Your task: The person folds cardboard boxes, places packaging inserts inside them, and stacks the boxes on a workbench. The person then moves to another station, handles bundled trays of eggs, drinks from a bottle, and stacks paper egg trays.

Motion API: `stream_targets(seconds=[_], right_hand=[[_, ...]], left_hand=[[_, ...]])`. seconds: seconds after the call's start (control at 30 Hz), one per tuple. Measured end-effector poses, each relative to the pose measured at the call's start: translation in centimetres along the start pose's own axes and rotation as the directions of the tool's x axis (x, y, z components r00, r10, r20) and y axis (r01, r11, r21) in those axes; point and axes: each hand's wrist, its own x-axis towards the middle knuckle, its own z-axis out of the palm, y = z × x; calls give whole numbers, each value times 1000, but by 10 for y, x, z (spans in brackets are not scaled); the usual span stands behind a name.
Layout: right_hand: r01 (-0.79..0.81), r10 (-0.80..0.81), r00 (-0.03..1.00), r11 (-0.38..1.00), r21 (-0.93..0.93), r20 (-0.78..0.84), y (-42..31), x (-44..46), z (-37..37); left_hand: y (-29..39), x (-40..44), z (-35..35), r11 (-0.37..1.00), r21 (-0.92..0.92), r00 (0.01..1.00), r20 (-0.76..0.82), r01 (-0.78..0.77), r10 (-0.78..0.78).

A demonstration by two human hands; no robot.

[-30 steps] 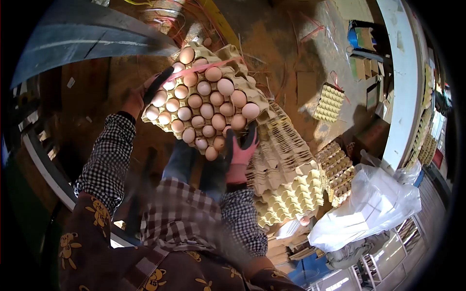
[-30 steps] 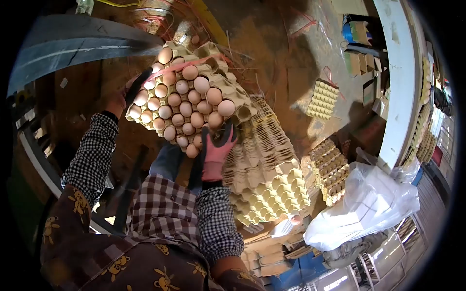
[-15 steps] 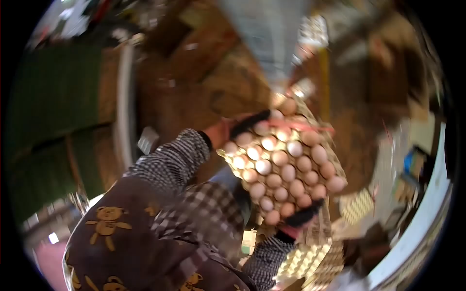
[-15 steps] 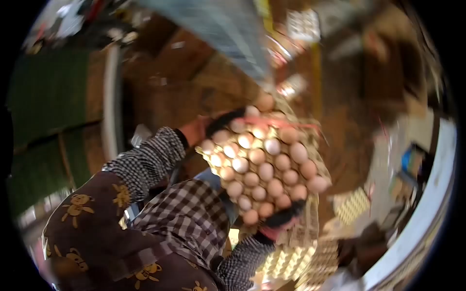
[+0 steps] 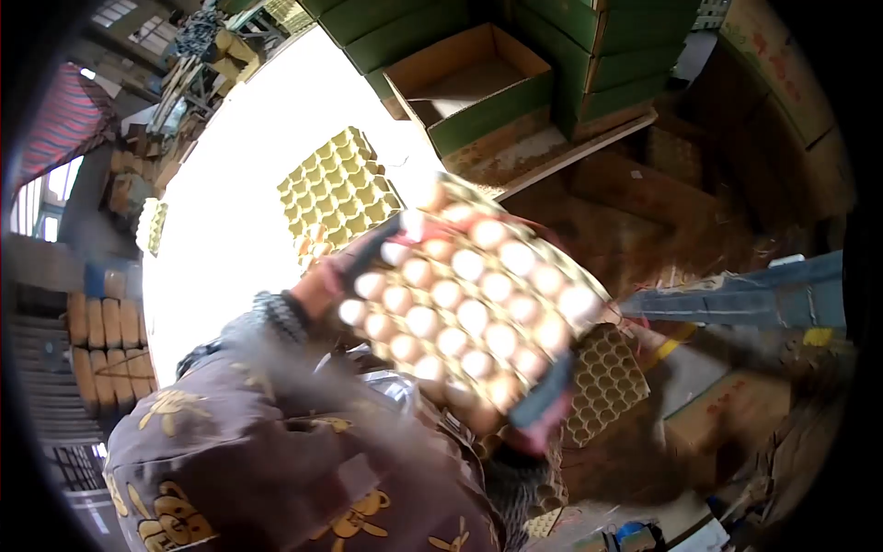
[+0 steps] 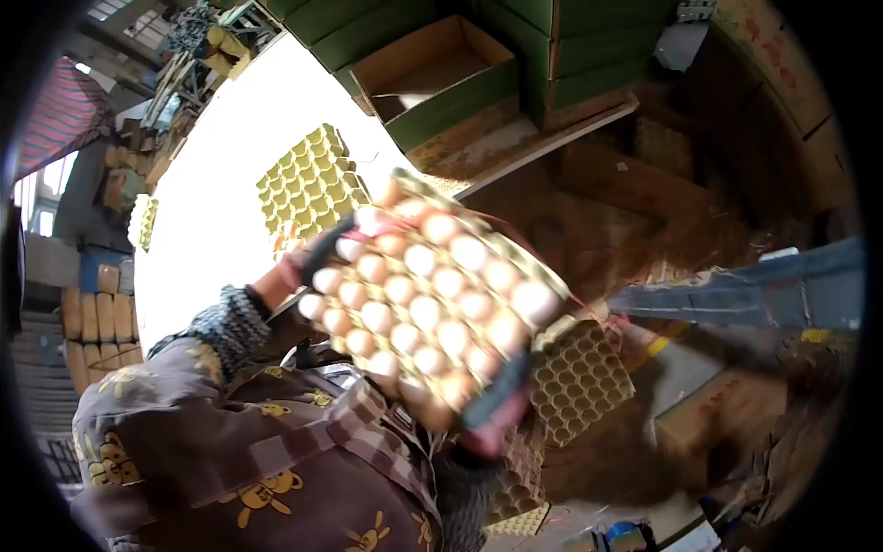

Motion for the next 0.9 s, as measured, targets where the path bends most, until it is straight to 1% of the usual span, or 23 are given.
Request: stream_targets(seconds=[0.03, 0.07, 0.13, 0.17, 0.27, 0.3, 0.33, 0.37, 0.4, 0.47, 0.5, 0.53, 0.57, 0.6, 0.63, 0.67, 0.7, 0.73, 0.77, 0.8, 0.83, 0.87, 0.9], right_hand=[[-499, 446, 861, 657, 566, 242, -7, 2, 33], [-455, 278, 887, 664, 594, 369, 32, -3, 75], [-440, 210, 838, 805, 397, 504, 62, -4, 170], [-421, 205, 809, 856, 301, 551, 77, -5, 224], [-435, 321, 676, 900, 8, 664, 123, 3, 390], [-557, 276, 575, 822, 122, 770, 83, -3, 336], [-485, 96, 688, 798, 357, 720, 95, -7, 355], [-350, 79, 767, 883, 313, 636, 66, -14, 324], [-822, 199, 462, 463, 333, 864, 142, -29, 400], [-609, 182, 692, 668, 429, 699, 47, -47, 231], [-601, 167, 718, 639, 480, 676, 66, -59, 200], [-587, 150, 744, 612, 529, 652, 81, -67, 171], [-679, 352, 700, 596, 428, 621, 59, -65, 106], [-527, 371, 850, 585, 616, 375, 138, -98, 108], [-661, 681, 714, 577, 479, 164, 99, -99, 40], [-375, 451, 869, 869, 324, -205, 156, -139, 14], [-767, 873, 406, 486, 419, -270, 160, -158, -32], [-685, 689, 437, 672, 283, -578, 130, -175, -71], [-610, 552, 352, 748, 262, -756, 150, -209, -98], [-541, 392, 233, 813, 217, -890, 171, -240, -117], [-609, 312, 170, 779, 150, -935, 171, -258, -132], [-678, 229, 119, 730, 90, -966, 170, -274, -145], [-841, 273, 17, 525, 135, -962, 174, -288, -153]], left_hand=[[8, -25, -27, 998, 22, 995, -75, -58, 60], [17, -47, -60, 992, 59, 983, -140, -108, 116], [34, -64, -115, 978, 133, 959, -213, -160, 186], [43, -63, -142, 977, 150, 959, -216, -152, 183], [48, -60, -219, 977, 191, 966, -223, -89, 132], [50, -61, -247, 977, 207, 968, -226, -60, 107], [58, -58, -268, 977, 212, 969, -238, -8, 59], [60, -60, -292, 974, 223, 968, -250, 32, 26], [60, -59, -314, 968, 239, 966, -259, 78, -13], [63, -49, -363, 947, 287, 948, -316, 144, -48], [68, -41, -393, 910, 400, 864, -490, 106, 114], [72, -26, -411, 854, 514, 734, -612, 85, 295], [83, -12, -381, 834, 550, 662, -613, -34, 431], [80, -10, -227, 562, 827, 527, -465, -29, 712], [77, 12, -179, 217, 971, 530, -131, -103, 838], [70, 28, -133, -156, 972, 515, 226, -178, 827], [40, 26, -25, 312, 910, 738, -11, -272, 675], [9, 72, -45, 96, 942, 801, 216, -321, 559], [-20, 87, 18, 114, 875, 843, 408, -471, 350], [-61, 93, 94, 164, 787, 804, 582, -595, 124], [-135, 119, 102, -93, 675, 676, 736, -732, 28], [-181, 109, 155, 102, 801, 777, 597, -589, -199], [-222, 104, 191, 159, 668, 625, 739, -727, -250]])
